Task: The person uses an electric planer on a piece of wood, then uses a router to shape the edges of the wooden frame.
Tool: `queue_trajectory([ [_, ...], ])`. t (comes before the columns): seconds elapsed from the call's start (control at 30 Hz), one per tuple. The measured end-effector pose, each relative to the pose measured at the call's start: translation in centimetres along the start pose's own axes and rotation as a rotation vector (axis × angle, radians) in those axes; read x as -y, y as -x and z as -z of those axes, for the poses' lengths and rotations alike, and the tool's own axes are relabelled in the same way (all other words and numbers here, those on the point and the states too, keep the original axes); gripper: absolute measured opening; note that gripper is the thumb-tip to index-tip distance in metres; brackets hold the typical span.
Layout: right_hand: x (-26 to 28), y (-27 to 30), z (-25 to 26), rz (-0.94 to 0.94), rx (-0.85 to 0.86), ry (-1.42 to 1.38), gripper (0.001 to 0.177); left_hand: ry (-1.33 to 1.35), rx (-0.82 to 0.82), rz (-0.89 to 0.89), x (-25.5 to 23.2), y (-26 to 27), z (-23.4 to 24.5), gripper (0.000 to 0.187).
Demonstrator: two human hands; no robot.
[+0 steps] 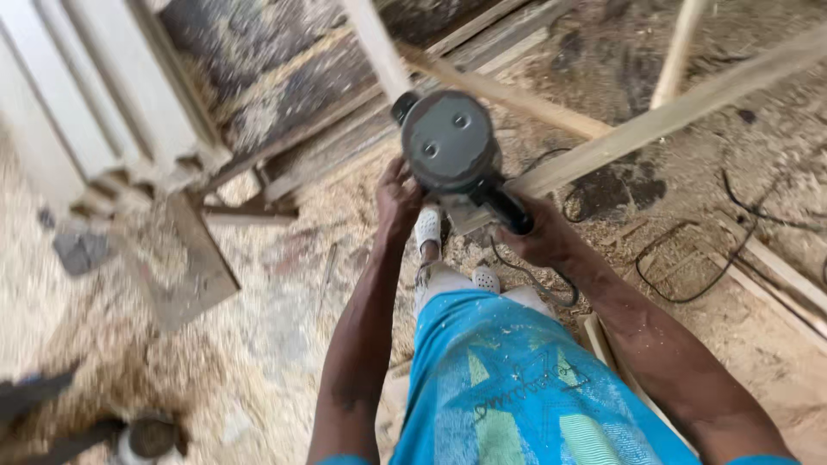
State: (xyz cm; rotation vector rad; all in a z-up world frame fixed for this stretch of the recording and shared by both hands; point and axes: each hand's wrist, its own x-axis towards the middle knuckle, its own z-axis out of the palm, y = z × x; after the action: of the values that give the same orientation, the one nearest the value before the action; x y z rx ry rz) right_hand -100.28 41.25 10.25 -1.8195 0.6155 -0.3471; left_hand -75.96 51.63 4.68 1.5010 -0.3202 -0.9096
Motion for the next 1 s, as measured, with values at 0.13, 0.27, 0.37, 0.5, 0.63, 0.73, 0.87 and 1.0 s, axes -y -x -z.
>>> queue_trajectory([
  [0.13, -0.7, 3.1, 0.6, -0.096, 0.028, -0.033, 0.041, 0.081, 0.072, -0.044, 1.8, 1.7, -0.8, 0.052],
  [0.27, -2.4, 5.8, 0.2, 0.015, -0.017, -0.144, 0.038, -0.26, 0.031, 0.004, 2.1, 3.7, -1.3, 0.05],
  [0.37, -3.5, 5.8, -1.5, -0.073, 0.024, -0.377, 0.013, -0.22, 0.124, -0.008, 1.6, 3.4, 0.5, 0.038],
  [0.5, -0.8, 6.9, -2.6, -0.157, -0.091, -0.037, 0.036, -0.393, 0.048, -0.429, -3.7, -1.2, 2.4, 0.038],
  [0.63, 1.3, 6.3, -2.6, -0.224, -0.098, -0.099, 0.033, -0.498, 0.384, -0.145, -9.0, -6.8, -4.1, 0.051],
  [0.73, 1.1, 6.3, -1.2, -0.212, -0.143, -0.053, 0.036, -0.598, 0.58, -0.044, -9.8, -8.1, -7.2, 0.052],
  [0.87, -0.1, 7.0, 1.6, -0.281, -0.219, 0.061, 0.037, -0.632, 0.66, -0.132, -9.2, -9.6, -11.3, 0.05],
  [1.0, -1.1, 5.6, 4.9, -0.125, -0.258, -0.144, 0.041, -0.709, 0.779, -0.264, -10.5, -11.2, -15.2, 0.044],
])
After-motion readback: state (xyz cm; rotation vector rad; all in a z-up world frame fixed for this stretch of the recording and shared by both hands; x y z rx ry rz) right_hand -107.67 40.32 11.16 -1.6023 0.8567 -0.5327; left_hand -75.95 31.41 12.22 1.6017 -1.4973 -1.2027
